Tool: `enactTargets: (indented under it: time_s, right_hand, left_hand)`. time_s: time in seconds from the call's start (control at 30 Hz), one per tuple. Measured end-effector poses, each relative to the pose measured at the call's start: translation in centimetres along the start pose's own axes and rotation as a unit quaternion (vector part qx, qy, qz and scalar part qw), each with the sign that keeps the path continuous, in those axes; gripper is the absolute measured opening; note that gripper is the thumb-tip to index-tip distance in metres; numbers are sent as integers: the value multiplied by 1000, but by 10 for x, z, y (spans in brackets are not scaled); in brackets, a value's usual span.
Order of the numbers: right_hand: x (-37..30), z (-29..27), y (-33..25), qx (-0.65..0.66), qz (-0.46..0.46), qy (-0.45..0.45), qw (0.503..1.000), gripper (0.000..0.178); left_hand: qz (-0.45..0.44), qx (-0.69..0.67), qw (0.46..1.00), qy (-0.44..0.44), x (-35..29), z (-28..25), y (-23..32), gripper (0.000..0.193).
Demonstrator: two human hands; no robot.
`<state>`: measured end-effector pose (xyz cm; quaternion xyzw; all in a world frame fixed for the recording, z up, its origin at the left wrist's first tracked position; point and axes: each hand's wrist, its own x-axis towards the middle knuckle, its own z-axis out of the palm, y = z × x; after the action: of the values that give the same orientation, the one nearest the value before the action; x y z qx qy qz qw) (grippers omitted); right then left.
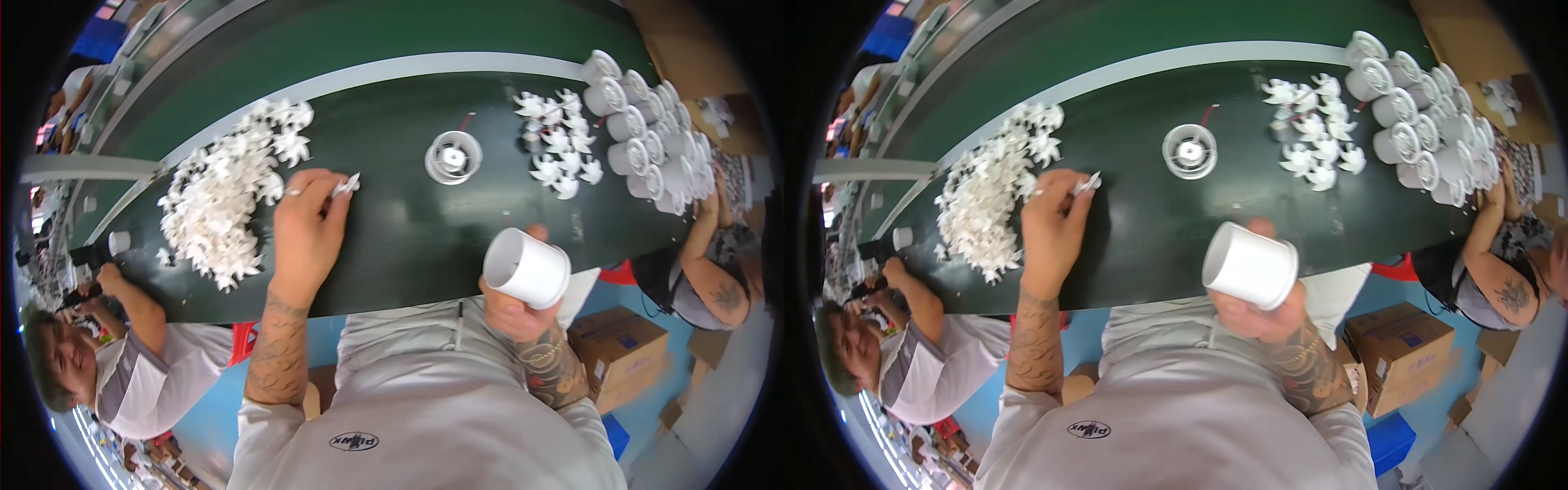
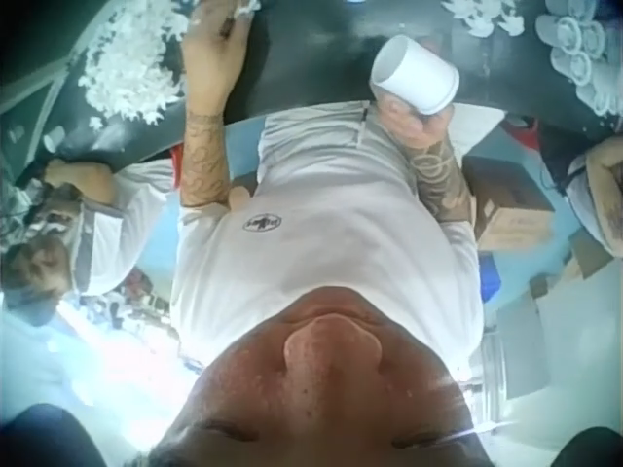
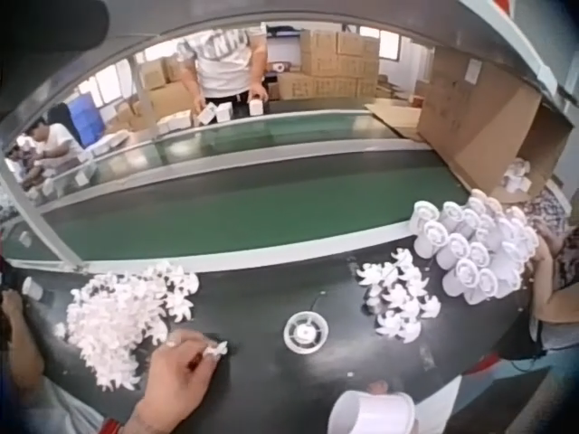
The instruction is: The person assembles electronic fan or light parts by hand, inserting fan components and electronic units into white plastic housings.
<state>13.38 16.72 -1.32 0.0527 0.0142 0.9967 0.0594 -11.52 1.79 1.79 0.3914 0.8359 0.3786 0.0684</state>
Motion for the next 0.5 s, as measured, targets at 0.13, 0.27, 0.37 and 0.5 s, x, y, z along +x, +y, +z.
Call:
enactTargets:
  time_s: [0.13, 0.27, 0.37, 0.5]
  right_hand:
    - [13, 3, 6, 161, 21, -53, 985, 36]
    - [14, 3, 13, 131, 37, 35, 990, 35]
    - [14, 3, 8, 111, 43, 17, 993, 39]
    - [0, 12, 8, 29, -11, 141, 989, 41]
  left_hand:
    - [-112, -296, 948, -44, -13, -2, 46, 16]
    - [-34, -459, 880, -112, -27, 3, 76, 23]
    - [36, -403, 898, -170, -21, 8, 85, 18]
    - [125, -243, 935, -223, -11, 8, 99, 15]
